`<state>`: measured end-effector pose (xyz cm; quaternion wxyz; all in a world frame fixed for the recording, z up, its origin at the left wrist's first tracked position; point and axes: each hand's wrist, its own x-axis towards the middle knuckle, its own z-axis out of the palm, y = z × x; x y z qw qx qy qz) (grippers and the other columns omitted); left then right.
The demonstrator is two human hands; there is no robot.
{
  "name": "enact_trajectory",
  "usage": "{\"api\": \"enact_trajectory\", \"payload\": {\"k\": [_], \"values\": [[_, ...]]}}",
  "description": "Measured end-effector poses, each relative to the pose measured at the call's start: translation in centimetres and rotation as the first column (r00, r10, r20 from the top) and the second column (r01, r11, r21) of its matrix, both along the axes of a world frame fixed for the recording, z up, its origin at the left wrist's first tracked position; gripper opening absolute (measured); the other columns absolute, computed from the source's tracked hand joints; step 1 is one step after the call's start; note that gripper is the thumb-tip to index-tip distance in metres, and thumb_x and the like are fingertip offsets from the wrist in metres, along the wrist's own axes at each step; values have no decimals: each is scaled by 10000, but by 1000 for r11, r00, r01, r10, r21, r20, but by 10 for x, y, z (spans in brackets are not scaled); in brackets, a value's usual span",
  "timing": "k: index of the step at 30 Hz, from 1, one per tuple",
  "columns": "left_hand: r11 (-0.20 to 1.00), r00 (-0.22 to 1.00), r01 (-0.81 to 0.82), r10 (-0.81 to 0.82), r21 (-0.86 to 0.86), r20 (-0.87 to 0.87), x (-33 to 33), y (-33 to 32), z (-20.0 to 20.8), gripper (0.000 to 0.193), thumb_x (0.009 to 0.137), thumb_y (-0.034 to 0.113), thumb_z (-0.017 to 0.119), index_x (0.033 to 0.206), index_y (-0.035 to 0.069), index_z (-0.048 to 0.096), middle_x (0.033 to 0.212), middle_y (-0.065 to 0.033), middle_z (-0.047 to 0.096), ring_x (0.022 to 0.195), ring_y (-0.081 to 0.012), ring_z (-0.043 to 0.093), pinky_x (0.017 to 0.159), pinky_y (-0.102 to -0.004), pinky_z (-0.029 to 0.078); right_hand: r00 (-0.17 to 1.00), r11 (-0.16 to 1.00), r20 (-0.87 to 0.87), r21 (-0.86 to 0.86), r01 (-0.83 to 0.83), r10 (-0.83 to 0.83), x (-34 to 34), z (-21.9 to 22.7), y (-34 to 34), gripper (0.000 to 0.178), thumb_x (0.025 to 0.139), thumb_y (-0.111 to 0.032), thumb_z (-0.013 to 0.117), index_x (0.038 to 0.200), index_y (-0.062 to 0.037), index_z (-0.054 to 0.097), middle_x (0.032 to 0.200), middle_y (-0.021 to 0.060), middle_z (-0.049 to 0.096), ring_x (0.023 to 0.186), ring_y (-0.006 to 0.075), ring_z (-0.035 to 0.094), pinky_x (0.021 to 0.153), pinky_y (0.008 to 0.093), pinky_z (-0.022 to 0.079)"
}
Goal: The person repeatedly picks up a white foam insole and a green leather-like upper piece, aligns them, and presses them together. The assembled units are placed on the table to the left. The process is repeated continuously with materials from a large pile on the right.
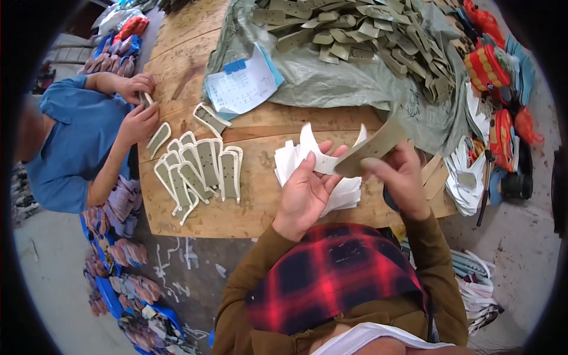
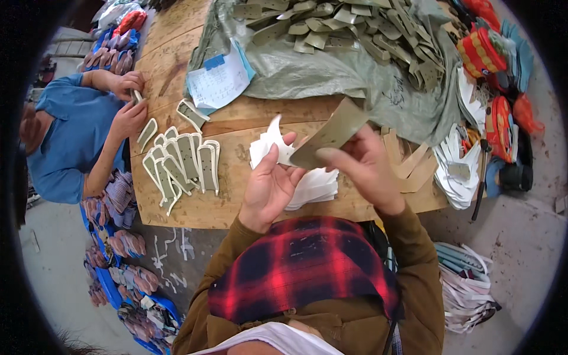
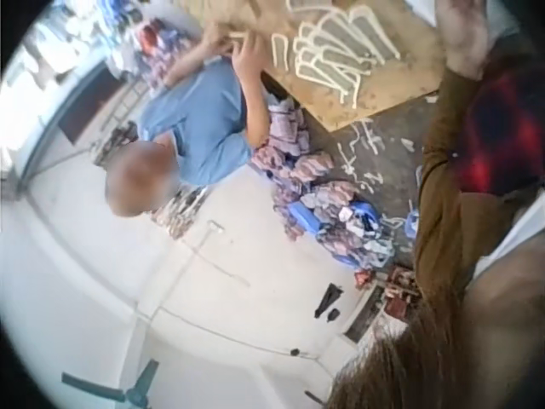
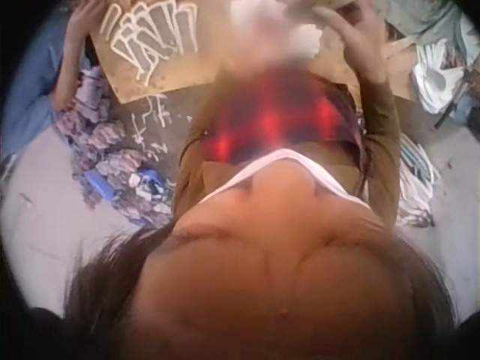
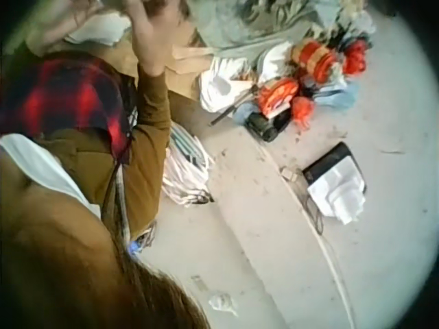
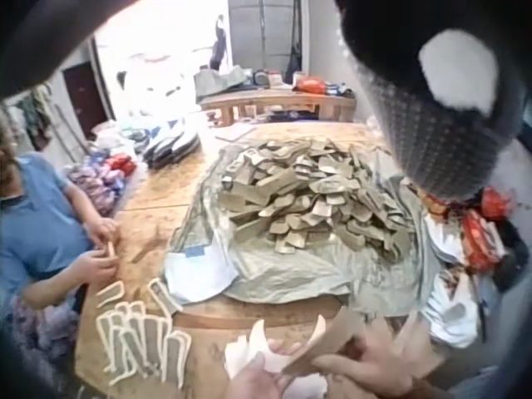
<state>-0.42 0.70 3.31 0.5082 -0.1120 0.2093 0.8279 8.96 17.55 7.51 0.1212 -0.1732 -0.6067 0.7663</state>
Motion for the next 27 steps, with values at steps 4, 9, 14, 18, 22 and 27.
{"api": "enact_trajectory", "payload": {"k": [4,9,14,18,22,27], "values": [[998,998,1,-5,-66,-58,7,0,6,416,1069,289,345,1381,20,402,1408,-197,486,1254,-247,519,1096,-383,421,975,652,-97,756,-58,200,-11,-2,-4,353,856,-33,694,1171,5,540,1004,115,643,789,212,666,614,316,515],[994,994,-6,-5,-107,-106,7,1,5,410,1069,295,352,1390,45,404,1412,-174,493,1223,-218,536,1063,-363,440,967,587,-166,809,23,191,-12,-13,-3,357,842,-32,700,1160,6,542,1030,159,638,771,274,672,629,369,526],[995,996,-16,7,-100,-89,6,3,7,415,1071,292,346,1389,32,406,1351,-153,527,1213,-216,539,1086,-384,431,973,585,-153,811,23,173,-7,-22,5,376,838,-3,689,1177,27,529,1025,163,630,844,258,669,710,328,523],[996,997,-19,12,-88,-78,6,6,6,425,1073,289,334,1386,10,406,1297,-149,543,1220,-225,536,1105,-405,418,975,891,-185,412,189,-121,0,-31,-5,390,839,14,676,1198,36,525,1008,151,616,905,229,653,775,309,511],[995,998,-17,10,-103,-68,6,6,10,434,1074,293,323,1383,1,411,1341,-177,521,1232,-235,530,1113,-408,406,991,790,-137,606,90,-8,3,-30,1,374,832,3,681,1179,28,544,1010,138,616,896,240,650,767,330,515],[991,997,13,-23,-131,-71,7,5,9,443,1076,305,313,1395,15,413,1397,-177,497,1226,-222,533,1100,-381,411,986,667,-150,742,64,72,2,-27,1,367,817,-1,689,1163,8,565,1017,151,632,873,286,657,725,354,514]]}}
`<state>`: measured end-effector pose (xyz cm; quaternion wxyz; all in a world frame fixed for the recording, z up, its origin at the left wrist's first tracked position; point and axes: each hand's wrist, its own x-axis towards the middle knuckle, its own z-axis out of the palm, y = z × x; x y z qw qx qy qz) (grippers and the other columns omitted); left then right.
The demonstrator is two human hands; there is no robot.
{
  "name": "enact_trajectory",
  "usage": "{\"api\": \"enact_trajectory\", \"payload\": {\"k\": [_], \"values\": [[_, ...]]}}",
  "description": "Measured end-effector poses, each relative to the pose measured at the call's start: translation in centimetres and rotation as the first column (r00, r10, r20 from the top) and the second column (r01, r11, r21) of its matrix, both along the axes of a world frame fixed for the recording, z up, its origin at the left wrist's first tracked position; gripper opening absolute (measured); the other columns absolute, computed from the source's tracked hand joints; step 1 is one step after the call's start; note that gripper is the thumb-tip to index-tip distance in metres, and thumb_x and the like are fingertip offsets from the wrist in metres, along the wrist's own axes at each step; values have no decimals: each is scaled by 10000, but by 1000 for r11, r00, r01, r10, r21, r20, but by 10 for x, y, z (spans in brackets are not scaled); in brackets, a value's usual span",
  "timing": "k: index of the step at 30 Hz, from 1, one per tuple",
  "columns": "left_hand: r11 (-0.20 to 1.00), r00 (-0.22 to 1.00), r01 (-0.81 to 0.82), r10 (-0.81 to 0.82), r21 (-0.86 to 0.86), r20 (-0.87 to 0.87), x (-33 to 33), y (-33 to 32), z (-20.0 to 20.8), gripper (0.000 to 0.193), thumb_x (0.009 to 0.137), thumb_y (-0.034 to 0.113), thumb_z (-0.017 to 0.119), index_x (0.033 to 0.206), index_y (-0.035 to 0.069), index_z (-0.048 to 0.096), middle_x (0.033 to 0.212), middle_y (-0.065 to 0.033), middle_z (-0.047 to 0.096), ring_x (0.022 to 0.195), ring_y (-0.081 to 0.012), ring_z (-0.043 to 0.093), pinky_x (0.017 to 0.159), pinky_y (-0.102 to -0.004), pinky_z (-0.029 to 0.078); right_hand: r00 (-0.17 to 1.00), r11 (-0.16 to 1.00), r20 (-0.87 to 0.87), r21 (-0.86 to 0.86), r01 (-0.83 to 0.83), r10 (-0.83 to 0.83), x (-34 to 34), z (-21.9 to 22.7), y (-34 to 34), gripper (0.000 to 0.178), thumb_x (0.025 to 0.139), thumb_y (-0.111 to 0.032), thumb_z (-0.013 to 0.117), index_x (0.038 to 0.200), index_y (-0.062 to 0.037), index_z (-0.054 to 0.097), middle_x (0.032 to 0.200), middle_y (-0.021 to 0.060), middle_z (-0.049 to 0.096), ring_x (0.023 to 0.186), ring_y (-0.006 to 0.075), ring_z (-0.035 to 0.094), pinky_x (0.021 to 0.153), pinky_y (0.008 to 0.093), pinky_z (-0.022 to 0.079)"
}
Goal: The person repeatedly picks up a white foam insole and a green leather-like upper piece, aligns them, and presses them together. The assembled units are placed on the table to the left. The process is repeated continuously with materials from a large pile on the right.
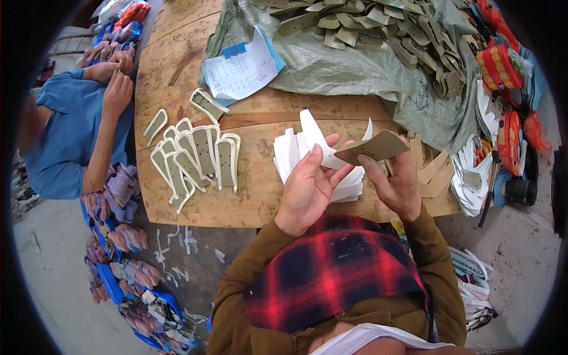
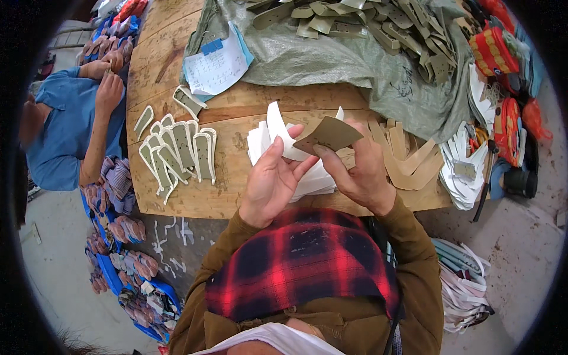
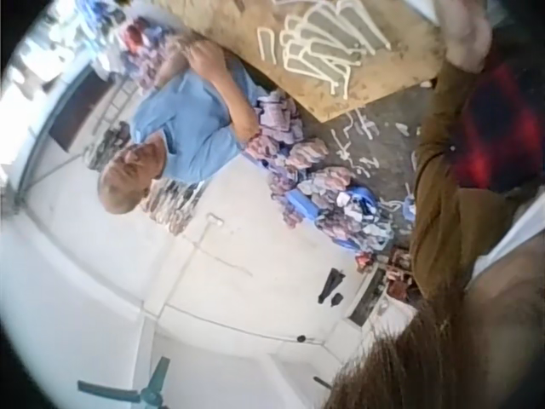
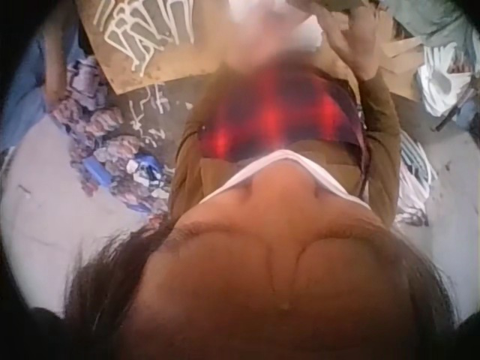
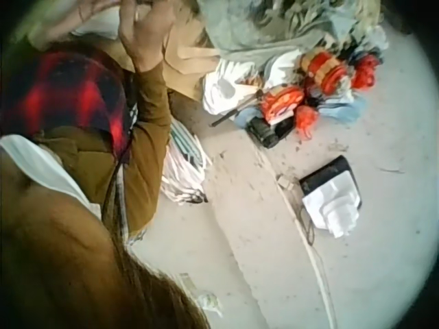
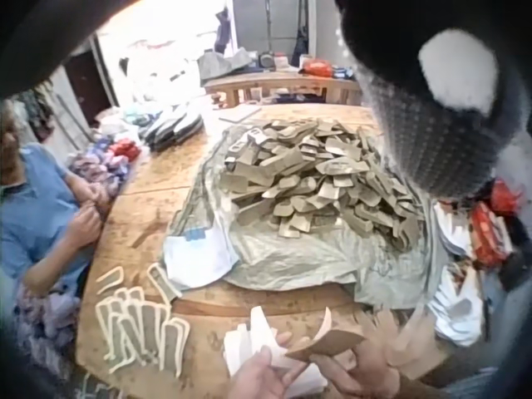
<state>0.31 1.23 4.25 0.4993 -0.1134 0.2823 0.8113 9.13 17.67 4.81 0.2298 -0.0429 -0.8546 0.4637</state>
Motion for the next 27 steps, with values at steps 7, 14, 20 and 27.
{"api": "enact_trajectory", "payload": {"k": [7,14,20,27], "values": [[1000,999,29,-29,-4,-34,1,-3,-8,435,1076,313,330,1401,42,429,1354,-120,548,1183,-177,546,1058,-362,429,991,991,-37,38,-125,127,-16,12,-6,366,813,-11,702,1159,-29,582,972,141,643,816,320,657,677,373,514],[1000,999,23,-23,-15,-24,1,-2,-10,422,1073,303,349,1390,42,444,1302,-103,572,1185,-176,546,1072,-362,416,993,993,-44,49,-106,108,-15,4,-5,357,828,-10,690,1169,-31,585,966,133,646,775,310,655,645,372,507],[1000,999,26,-27,-5,-39,0,0,-9,420,1073,299,349,1385,36,451,1289,-99,580,1185,-178,547,1076,-367,413,994,995,-62,60,-84,88,-17,3,-7,330,828,-6,692,1134,-15,570,941,140,636,757,314,649,629,375,500],[997,994,70,-67,39,-89,-7,-2,5,463,1054,335,411,1368,1,473,1272,-102,603,1139,-185,580,1039,-338,430,985,987,-124,120,-105,119,-9,-7,-8,328,794,-23,723,1076,-7,556,923,153,617,744,315,639,621,382,506]]}}
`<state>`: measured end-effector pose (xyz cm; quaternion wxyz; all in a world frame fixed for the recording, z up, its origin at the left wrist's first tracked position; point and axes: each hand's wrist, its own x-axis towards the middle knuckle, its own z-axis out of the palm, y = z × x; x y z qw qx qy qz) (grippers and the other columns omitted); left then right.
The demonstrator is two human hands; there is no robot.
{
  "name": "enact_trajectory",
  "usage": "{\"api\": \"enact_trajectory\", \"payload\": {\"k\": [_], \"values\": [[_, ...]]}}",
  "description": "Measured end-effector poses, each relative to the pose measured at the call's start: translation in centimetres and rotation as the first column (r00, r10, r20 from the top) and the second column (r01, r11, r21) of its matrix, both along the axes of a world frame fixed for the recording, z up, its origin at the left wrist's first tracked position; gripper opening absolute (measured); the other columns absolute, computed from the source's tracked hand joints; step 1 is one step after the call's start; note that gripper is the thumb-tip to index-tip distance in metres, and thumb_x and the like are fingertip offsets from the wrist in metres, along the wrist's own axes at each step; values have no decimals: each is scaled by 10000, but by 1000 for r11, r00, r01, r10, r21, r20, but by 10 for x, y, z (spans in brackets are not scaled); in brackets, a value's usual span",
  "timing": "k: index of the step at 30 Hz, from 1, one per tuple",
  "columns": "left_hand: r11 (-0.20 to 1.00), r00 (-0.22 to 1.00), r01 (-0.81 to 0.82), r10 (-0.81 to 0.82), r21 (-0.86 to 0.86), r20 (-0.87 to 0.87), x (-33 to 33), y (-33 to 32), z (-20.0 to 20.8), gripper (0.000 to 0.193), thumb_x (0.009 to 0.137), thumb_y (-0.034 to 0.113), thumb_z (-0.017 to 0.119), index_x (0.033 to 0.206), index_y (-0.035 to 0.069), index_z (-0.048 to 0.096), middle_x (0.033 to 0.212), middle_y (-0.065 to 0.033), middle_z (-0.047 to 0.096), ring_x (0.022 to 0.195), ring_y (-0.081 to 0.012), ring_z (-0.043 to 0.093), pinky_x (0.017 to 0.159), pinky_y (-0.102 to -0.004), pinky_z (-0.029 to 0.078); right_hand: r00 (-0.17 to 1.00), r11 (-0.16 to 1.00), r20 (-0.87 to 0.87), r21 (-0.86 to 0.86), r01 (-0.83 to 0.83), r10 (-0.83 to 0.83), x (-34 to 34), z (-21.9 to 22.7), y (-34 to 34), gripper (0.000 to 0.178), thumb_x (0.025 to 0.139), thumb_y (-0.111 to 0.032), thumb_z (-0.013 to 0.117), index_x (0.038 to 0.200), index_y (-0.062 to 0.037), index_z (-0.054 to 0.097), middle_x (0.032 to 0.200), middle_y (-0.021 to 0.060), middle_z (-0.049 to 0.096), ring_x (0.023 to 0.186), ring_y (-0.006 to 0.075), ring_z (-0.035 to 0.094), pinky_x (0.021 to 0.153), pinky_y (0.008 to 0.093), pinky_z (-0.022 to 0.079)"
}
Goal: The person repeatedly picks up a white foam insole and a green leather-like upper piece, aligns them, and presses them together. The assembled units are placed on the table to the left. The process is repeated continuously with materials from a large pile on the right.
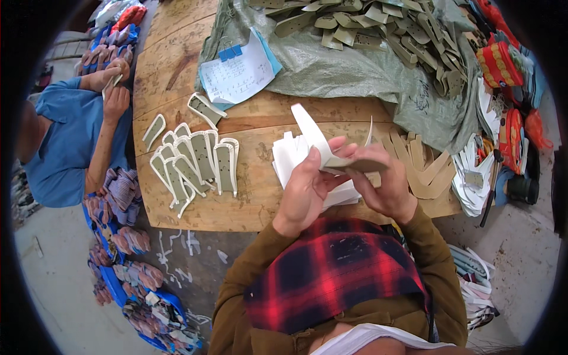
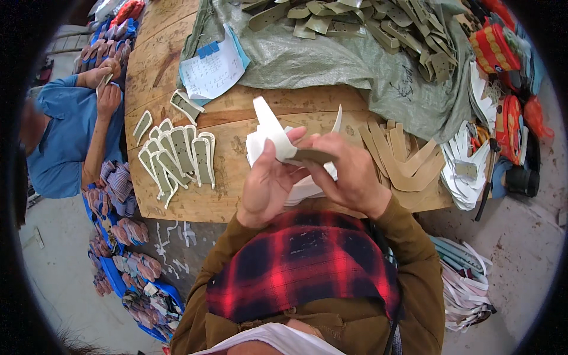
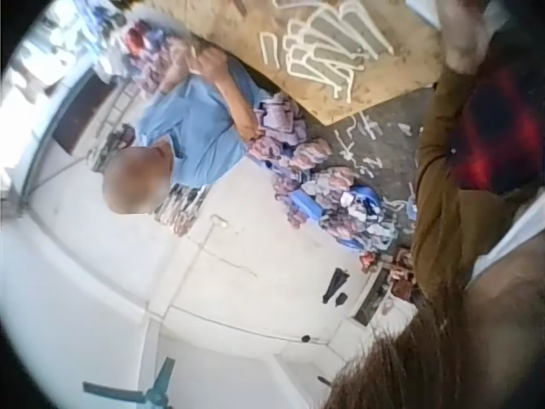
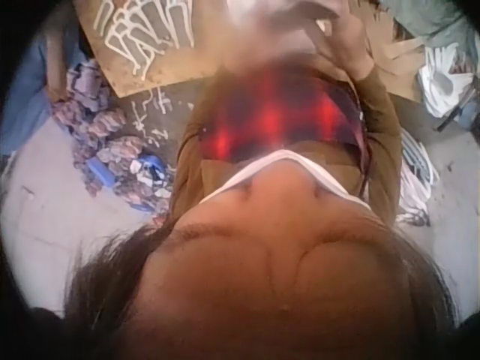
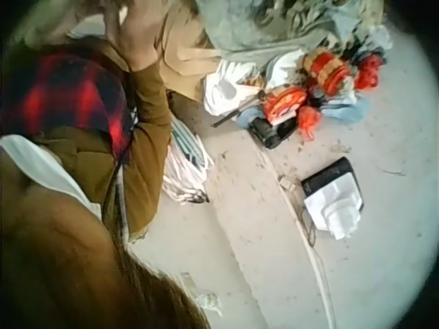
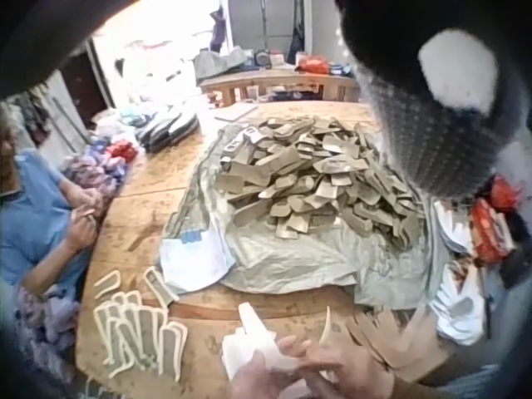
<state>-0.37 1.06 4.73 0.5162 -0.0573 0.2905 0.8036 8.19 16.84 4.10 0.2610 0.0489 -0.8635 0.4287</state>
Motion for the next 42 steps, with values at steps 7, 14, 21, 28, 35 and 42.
{"api": "enact_trajectory", "payload": {"k": [7,14,21,28,35,42], "values": [[873,419,-143,-373,-465,-828,-48,-17,23,181,919,140,653,1036,6,682,813,-105,708,685,-138,668,589,-321,489,988,968,-148,249,-8,46,9,9,-3,355,714,-49,702,1032,-10,550,948,161,613,777,305,645,660,385,544],[839,-119,-429,-420,-334,-900,-17,-10,51,117,874,-2,655,989,-15,673,847,-154,686,684,-276,677,589,-348,517,994,953,-113,301,39,-5,13,16,-7,322,726,-51,659,1026,-12,549,941,144,595,788,294,643,673,384,546],[874,-163,-417,-340,-248,-926,-2,-13,43,161,872,-26,649,1032,-41,661,955,-159,708,819,-286,706,698,-334,556,997,948,-61,313,56,-39,18,10,-8,340,729,-89,664,1037,-20,538,935,131,582,810,277,632,697,371,540],[839,-37,-350,-457,-417,-888,0,-15,51,181,935,-15,560,1091,-51,643,1009,-180,703,854,-303,703,735,-344,549,997,940,-28,330,80,-75,18,3,-11,321,731,-90,638,1026,-20,533,925,109,568,775,247,619,662,353,521],[864,-13,-247,-456,-439,-890,-6,-20,47,235,949,-22,510,1154,-55,618,1101,-193,678,915,-324,690,773,-356,540,995,935,31,345,80,-96,16,3,-15,293,723,-98,631,986,-22,529,842,89,515,713,230,586,618,345,498],[885,266,-67,-430,-462,-863,-9,-24,35,290,978,98,503,1208,-50,600,1151,-144,675,906,-200,660,806,-280,510,981,987,188,161,20,-51,20,2,-19,307,781,-58,618,1076,-11,547,925,125,575,741,295,621,621,373,506]]}}
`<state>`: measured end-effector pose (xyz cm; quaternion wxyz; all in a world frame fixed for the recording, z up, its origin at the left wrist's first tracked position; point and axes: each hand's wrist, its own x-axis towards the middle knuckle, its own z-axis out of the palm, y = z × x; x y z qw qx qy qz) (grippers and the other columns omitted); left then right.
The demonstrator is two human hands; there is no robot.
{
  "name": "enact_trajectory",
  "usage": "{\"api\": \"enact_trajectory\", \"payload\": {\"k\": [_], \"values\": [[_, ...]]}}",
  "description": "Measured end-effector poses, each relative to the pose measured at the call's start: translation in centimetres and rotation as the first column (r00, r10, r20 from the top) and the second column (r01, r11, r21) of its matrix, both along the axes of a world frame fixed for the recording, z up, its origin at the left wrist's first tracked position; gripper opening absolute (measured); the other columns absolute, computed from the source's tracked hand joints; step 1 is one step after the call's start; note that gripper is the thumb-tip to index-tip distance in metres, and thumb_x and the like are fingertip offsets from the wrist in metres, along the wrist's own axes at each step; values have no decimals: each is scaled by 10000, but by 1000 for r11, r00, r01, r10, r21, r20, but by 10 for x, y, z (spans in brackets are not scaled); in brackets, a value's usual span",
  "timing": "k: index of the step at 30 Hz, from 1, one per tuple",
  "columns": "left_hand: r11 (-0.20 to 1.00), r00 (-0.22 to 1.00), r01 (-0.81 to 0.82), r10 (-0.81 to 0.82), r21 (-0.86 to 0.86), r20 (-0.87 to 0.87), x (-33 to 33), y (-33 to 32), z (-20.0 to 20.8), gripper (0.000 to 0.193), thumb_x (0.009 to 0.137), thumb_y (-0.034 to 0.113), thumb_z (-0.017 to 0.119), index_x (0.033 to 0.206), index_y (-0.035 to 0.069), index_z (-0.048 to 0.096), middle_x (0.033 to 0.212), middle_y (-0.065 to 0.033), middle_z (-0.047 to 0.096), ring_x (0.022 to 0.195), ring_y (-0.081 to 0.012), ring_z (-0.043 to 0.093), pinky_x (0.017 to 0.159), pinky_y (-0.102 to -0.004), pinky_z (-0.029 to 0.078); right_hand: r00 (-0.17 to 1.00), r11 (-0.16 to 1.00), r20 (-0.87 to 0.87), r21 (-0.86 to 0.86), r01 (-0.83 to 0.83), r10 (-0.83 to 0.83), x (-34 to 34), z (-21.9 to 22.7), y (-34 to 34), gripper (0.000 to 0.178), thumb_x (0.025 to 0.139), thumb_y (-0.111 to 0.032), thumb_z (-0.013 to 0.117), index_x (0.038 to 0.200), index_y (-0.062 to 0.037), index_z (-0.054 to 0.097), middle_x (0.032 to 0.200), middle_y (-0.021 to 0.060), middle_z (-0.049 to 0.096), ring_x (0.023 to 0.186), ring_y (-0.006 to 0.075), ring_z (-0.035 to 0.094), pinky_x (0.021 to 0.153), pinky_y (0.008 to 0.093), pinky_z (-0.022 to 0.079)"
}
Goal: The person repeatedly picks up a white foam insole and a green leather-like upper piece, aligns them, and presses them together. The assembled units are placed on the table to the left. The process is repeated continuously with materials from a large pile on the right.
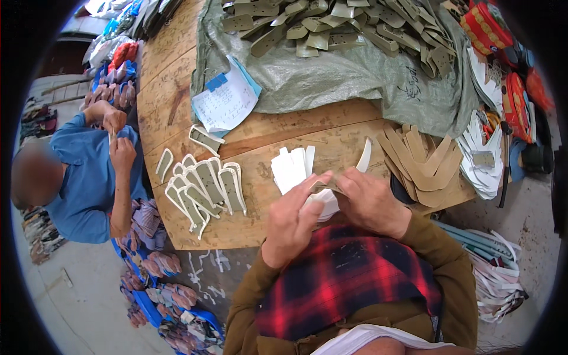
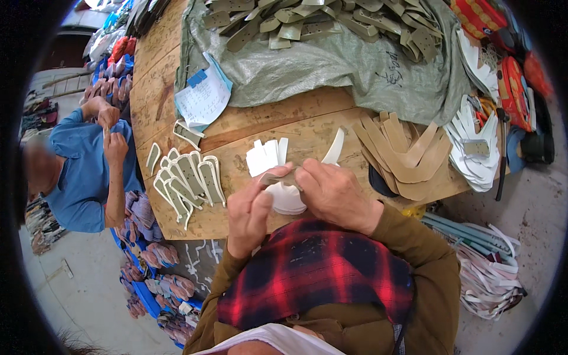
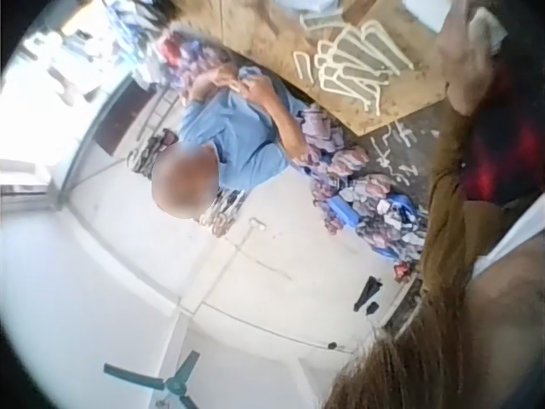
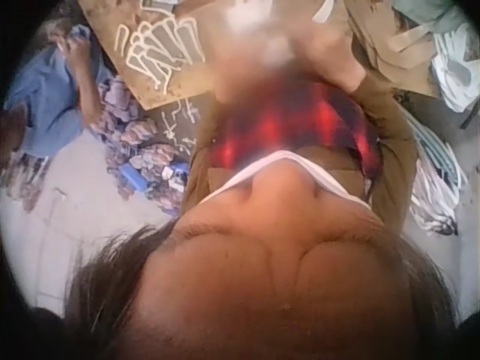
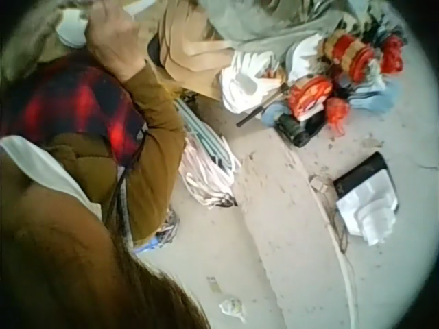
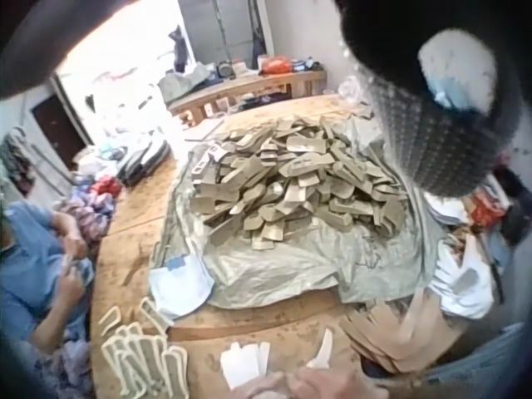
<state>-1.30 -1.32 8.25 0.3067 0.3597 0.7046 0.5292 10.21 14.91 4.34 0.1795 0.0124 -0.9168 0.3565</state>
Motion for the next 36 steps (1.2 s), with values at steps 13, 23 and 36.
{"api": "enact_trajectory", "payload": {"k": [13,23,36], "values": [[943,949,-233,274,237,-155,10,16,-22,248,977,217,604,943,-17,678,897,-56,608,798,-132,548,701,-297,454,987,889,124,-456,-37,104,-1,23,1,350,847,-89,653,1160,12,534,885,192,619,777,387,625,645,436,485],[994,997,-49,43,95,58,-23,30,-16,230,957,210,634,878,-5,653,773,-29,580,711,-110,533,630,-265,424,969,884,203,-468,-28,139,0,18,5,364,875,-112,645,1195,15,528,945,216,623,824,398,622,693,429,492],[991,946,113,-130,73,297,-1,8,-43,413,1070,307,369,1109,-23,615,893,-33,637,758,-126,532,711,-268,462,902,662,325,-747,62,283,3,29,17,392,910,-114,616,1274,0,523,1078,125,643,963,203,627,835,330,495]]}}
